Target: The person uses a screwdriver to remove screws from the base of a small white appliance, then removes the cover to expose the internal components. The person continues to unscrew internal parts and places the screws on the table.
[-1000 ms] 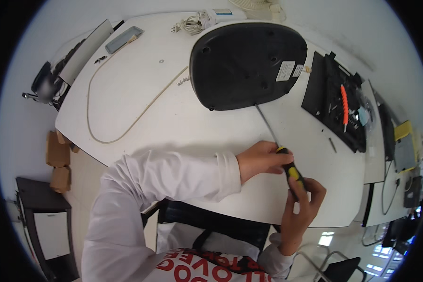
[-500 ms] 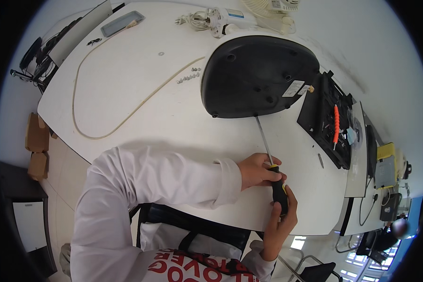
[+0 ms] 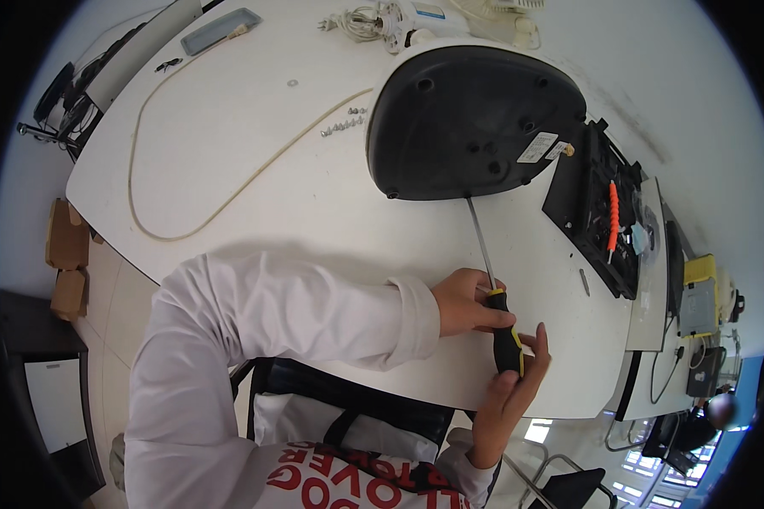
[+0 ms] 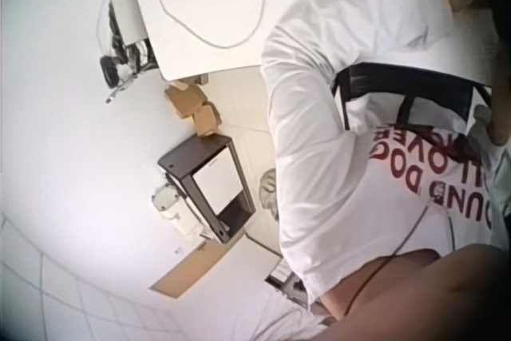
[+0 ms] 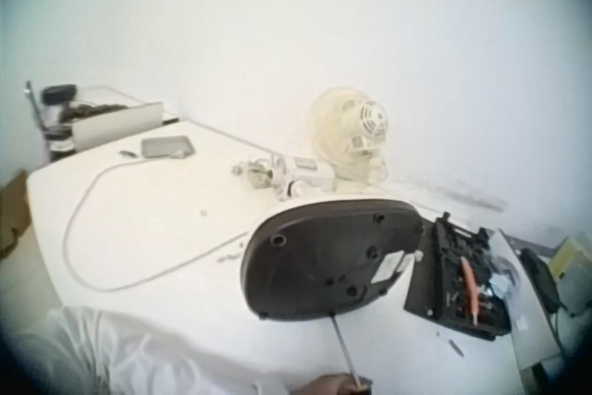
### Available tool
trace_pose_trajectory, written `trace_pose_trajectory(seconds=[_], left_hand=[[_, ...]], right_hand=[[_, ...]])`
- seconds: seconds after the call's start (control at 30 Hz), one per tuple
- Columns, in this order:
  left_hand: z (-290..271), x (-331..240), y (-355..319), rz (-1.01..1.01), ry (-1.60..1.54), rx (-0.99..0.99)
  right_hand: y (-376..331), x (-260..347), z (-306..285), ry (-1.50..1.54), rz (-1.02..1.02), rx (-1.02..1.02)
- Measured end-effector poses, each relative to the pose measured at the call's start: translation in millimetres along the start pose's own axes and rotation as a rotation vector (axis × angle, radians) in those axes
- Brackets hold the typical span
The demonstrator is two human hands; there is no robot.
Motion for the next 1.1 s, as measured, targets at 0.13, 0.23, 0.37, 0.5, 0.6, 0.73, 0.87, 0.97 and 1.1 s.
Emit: trace_pose_trajectory(seconds=[0.13, 0.23, 0.37, 0.5, 0.6, 0.73, 0.87, 0.97, 1.1], left_hand=[[1, 0, -3, 0.003, -0.108, 0.033], [3, 0, 0, 0.001, -0.140, 0.044], [11, -13, -7, -0.121, -0.026, -0.041], [7, -10, -3, -0.111, -0.020, 0.026], [3, -6, 1, -0.085, -0.044, 0.051], [3, -5, -2, -0.070, -0.110, 0.014], [7, -5, -4, -0.087, -0.116, -0.032], [16, -11, -14, -0.139, -0.061, -0.061], [8, -7, -5, -0.175, -0.029, 0.037]], right_hand=[[-2, -2, -1, 0.078, 0.184, 0.108], [-3, 0, 3, 0.129, 0.163, -0.028], [0, -2, 4, 0.127, 0.053, -0.114], [2, -11, 7, 0.028, -0.151, -0.177], [-2, -6, 1, 0.182, 0.054, -0.114], [-2, -14, -10, 0.282, 0.369, 0.182], [-2, -12, -4, 0.222, 0.205, 0.023], [0, -13, -3, 0.081, -0.039, -0.058], [0, -19, -1, -0.046, -0.215, -0.099]])
Point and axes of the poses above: each hand's wrist, its own y-axis towards the middle knuckle, its own z-axis out of the palm, x = y × z, the point moved 1 cm from there along y, towards the middle knuckle, and after that the axes turned 15 degrees about -y, right-handed, at the moved point
